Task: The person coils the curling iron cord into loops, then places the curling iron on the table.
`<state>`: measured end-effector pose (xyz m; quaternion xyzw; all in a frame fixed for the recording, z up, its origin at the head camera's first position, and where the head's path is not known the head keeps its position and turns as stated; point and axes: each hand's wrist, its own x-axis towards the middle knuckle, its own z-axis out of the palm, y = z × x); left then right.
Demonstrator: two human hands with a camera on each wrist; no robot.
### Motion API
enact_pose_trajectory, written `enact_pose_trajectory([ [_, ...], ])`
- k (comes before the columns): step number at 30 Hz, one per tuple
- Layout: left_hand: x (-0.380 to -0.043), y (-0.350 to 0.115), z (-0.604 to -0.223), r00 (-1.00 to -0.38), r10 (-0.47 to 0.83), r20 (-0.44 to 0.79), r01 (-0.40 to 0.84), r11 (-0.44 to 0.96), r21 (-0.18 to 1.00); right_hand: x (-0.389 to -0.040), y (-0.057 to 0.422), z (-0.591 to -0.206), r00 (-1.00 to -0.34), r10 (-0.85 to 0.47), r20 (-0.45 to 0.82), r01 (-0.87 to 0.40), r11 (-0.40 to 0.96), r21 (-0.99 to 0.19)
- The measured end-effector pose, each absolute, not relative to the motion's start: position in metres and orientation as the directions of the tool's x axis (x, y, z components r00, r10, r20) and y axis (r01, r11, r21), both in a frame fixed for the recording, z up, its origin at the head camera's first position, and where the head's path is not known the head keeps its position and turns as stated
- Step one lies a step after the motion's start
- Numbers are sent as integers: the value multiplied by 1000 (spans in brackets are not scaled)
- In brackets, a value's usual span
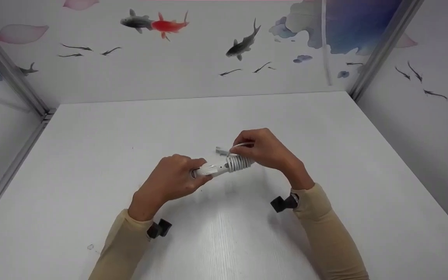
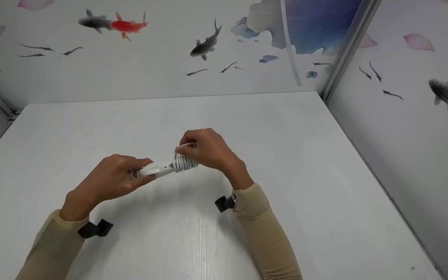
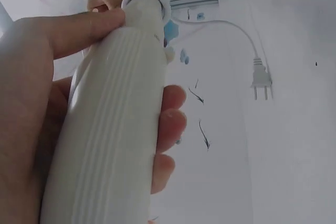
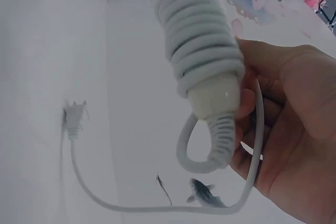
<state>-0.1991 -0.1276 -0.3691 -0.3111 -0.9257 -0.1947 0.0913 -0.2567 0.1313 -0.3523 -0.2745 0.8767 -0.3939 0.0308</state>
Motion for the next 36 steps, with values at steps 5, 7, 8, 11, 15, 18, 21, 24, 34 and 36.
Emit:
enact_pose_trajectory([
  [5, -197, -126, -369, -769, 535, 351, 618, 762, 194, -246, 123, -348, -808, -522, 273, -565, 558, -607],
  [7, -195, -125, -369, -748, 555, 364, 638, 751, 169, -242, 120, -345, -793, -535, 291, -594, 574, -563],
  [8, -195, -125, -369, -740, 563, 367, 647, 746, 161, -240, 119, -344, -788, -540, 296, -604, 582, -544],
  [11, -195, -124, -371, -737, 553, 389, 645, 748, 158, -235, 116, -341, -766, -561, 314, -635, 586, -503],
  [15, -195, -126, -371, -784, 456, 421, 574, 791, 213, -230, 114, -337, -752, -569, 333, -654, 578, -489],
  [18, -197, -127, -371, -811, 364, 458, 508, 827, 242, -227, 114, -334, -770, -568, 292, -622, 565, -542],
  [21, -199, -126, -370, -814, 283, 508, 456, 852, 258, -226, 114, -332, -787, -575, 223, -559, 512, -652],
  [24, -200, -126, -368, -804, 207, 557, 430, 850, 305, -228, 113, -333, -781, -604, 159, -483, 422, -768],
  [34, -199, -130, -358, -839, 27, 544, 409, 691, 596, -256, 118, -357, -625, -777, -74, -280, 311, -908],
  [36, -197, -133, -354, -862, 5, 506, 398, 625, 672, -263, 120, -364, -624, -774, -104, -260, 332, -907],
])
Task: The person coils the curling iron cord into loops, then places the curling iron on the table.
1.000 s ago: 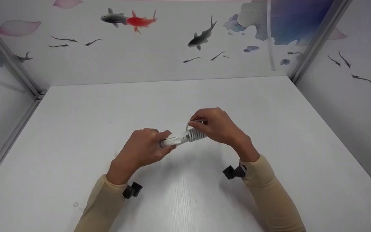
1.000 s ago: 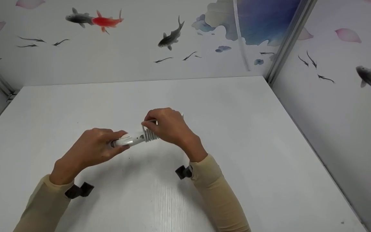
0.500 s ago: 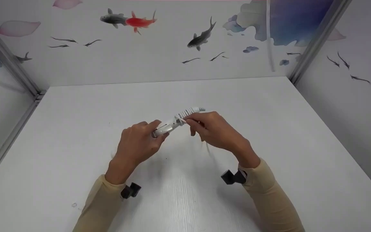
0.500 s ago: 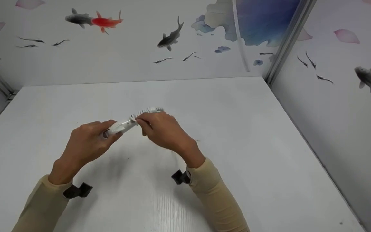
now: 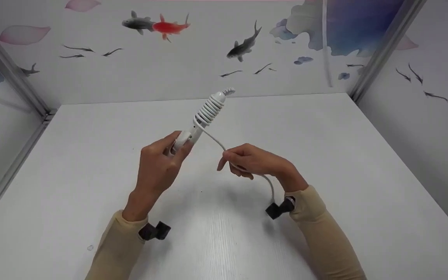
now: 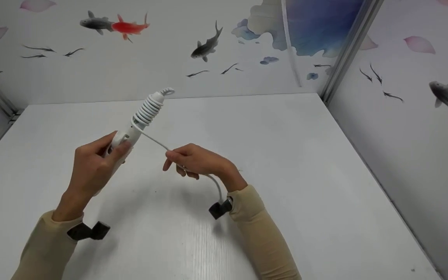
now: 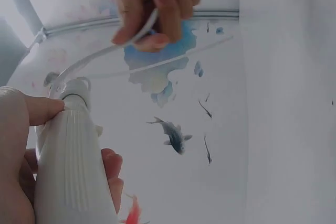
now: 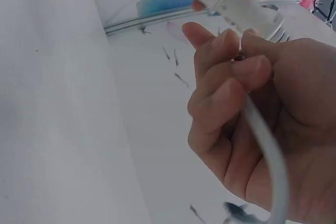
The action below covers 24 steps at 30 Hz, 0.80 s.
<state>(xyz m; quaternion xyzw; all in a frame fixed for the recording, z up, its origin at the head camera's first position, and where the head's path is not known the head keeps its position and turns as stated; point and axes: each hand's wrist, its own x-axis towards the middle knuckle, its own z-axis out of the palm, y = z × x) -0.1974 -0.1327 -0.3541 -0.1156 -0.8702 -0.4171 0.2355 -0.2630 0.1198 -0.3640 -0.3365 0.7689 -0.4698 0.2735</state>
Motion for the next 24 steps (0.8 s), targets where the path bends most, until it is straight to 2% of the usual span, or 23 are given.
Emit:
enact_pose_trajectory([
  [5, -193, -138, -347, -886, 17, 463, 408, 502, 763, -275, 123, -375, -697, -705, -129, -197, 361, -912],
  [13, -190, -138, -346, -862, 152, 483, 495, 456, 740, -282, 126, -380, -842, -538, -44, -222, 419, -881],
  [19, -190, -137, -348, -839, 216, 500, 540, 449, 712, -284, 129, -381, -902, -430, 46, -262, 459, -849],
  [24, -190, -134, -351, -783, 354, 512, 622, 431, 653, -285, 130, -382, -917, -377, 133, -319, 490, -811],
])
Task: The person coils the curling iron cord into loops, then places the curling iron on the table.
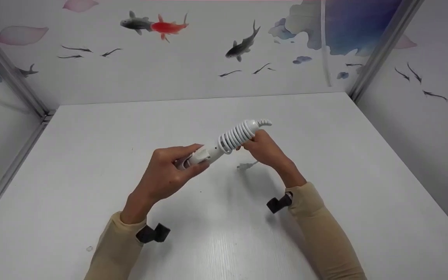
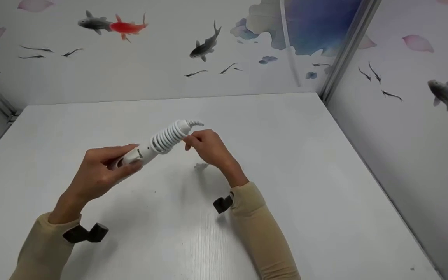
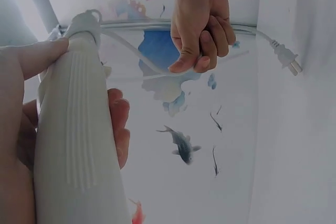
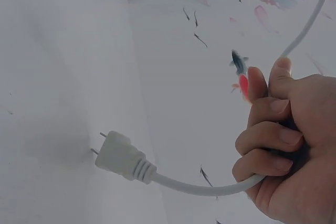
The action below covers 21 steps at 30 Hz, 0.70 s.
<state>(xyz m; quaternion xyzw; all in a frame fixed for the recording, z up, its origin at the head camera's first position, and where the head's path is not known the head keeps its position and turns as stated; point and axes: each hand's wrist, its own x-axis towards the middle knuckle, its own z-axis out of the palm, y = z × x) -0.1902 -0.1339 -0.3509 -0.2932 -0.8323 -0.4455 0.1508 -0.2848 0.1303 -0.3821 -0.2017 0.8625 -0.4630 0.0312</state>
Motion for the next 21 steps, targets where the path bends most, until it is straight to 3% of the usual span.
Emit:
enact_pose_trajectory([
  [6, -190, -132, -355, -702, 518, 489, 706, 419, 571, -282, 130, -381, -919, -339, 200, -340, 429, -837],
  [10, -190, -131, -356, -690, 591, 418, 711, 445, 544, -279, 134, -374, -929, -320, 184, -317, 440, -840],
  [16, -190, -125, -360, -719, 646, 259, 661, 519, 542, -272, 143, -359, -918, -343, 196, -339, 428, -838],
  [21, -188, -120, -363, -773, 602, 199, 612, 628, 481, -256, 139, -345, -850, -396, 348, -503, 411, -761],
])
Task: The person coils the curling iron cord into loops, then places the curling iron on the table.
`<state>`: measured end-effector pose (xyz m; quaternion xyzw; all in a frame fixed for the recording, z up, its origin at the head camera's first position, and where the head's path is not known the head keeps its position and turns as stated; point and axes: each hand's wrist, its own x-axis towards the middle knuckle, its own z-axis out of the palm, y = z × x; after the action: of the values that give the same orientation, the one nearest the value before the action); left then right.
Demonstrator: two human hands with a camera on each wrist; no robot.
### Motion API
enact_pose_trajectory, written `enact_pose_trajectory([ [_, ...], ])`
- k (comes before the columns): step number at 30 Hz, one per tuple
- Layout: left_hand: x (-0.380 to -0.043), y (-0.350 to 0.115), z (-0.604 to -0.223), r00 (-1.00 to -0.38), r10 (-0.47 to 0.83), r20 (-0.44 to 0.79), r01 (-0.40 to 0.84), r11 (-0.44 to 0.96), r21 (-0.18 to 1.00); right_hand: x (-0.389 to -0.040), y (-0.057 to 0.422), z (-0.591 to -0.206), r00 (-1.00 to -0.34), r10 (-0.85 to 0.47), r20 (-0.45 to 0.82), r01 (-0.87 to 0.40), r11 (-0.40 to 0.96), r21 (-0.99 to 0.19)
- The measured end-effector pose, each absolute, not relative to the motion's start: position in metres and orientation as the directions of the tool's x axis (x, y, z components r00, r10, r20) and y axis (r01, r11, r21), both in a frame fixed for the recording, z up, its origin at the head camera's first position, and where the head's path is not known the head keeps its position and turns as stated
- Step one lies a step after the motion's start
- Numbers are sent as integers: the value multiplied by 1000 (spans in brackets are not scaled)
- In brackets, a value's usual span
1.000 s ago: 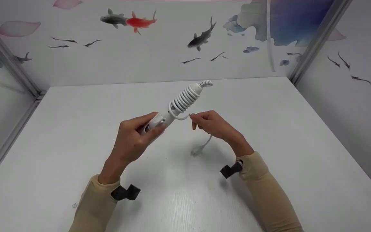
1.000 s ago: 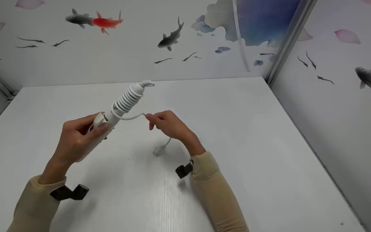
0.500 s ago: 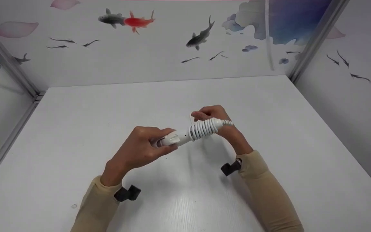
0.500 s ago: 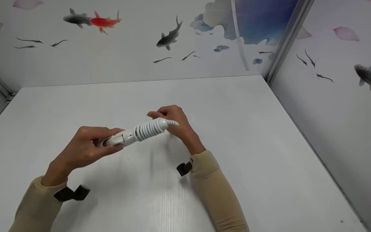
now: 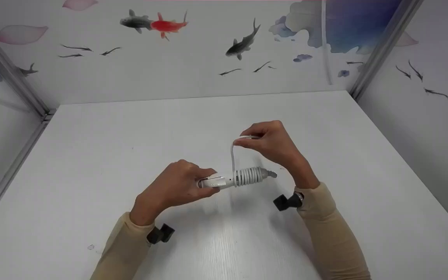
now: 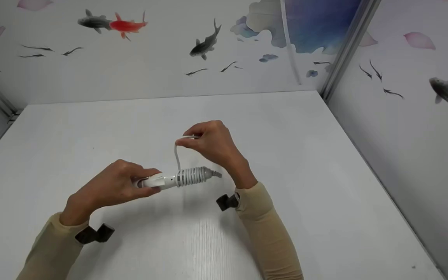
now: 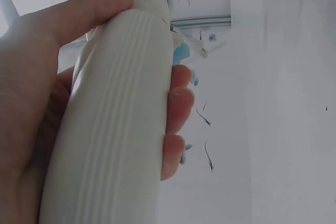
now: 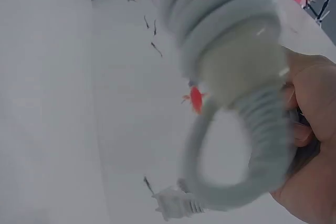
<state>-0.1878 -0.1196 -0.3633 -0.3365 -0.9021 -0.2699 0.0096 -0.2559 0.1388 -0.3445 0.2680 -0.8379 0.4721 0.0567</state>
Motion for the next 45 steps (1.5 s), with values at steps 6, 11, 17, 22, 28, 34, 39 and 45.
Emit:
enact_pose_trajectory([
  [6, -188, -117, -365, -848, 508, 151, 513, 714, 476, -238, 127, -334, -736, -476, 481, -662, 359, -658],
  [11, -190, -117, -366, -884, 416, 214, 465, 735, 494, -227, 123, -328, -678, -515, 525, -722, 330, -608],
  [17, -192, -118, -366, -915, 275, 297, 398, 744, 537, -222, 121, -325, -634, -590, 501, -752, 318, -577],
  [22, -195, -121, -363, -941, 184, 283, 320, 749, 579, -217, 121, -321, -633, -644, 430, -752, 379, -540],
  [28, -197, -124, -359, -947, 102, 303, 274, 748, 605, -211, 120, -320, -676, -683, 278, -686, 445, -576],
  [34, -197, -124, -358, -922, 49, 385, 304, 707, 638, -220, 123, -324, -729, -682, 59, -524, 499, -690],
  [39, -196, -122, -358, -909, 35, 415, 328, 675, 661, -237, 128, -334, -770, -636, -44, -427, 565, -706],
  [45, -195, -122, -358, -929, 65, 364, 319, 637, 702, -257, 133, -349, -758, -632, -165, -343, 599, -724],
])
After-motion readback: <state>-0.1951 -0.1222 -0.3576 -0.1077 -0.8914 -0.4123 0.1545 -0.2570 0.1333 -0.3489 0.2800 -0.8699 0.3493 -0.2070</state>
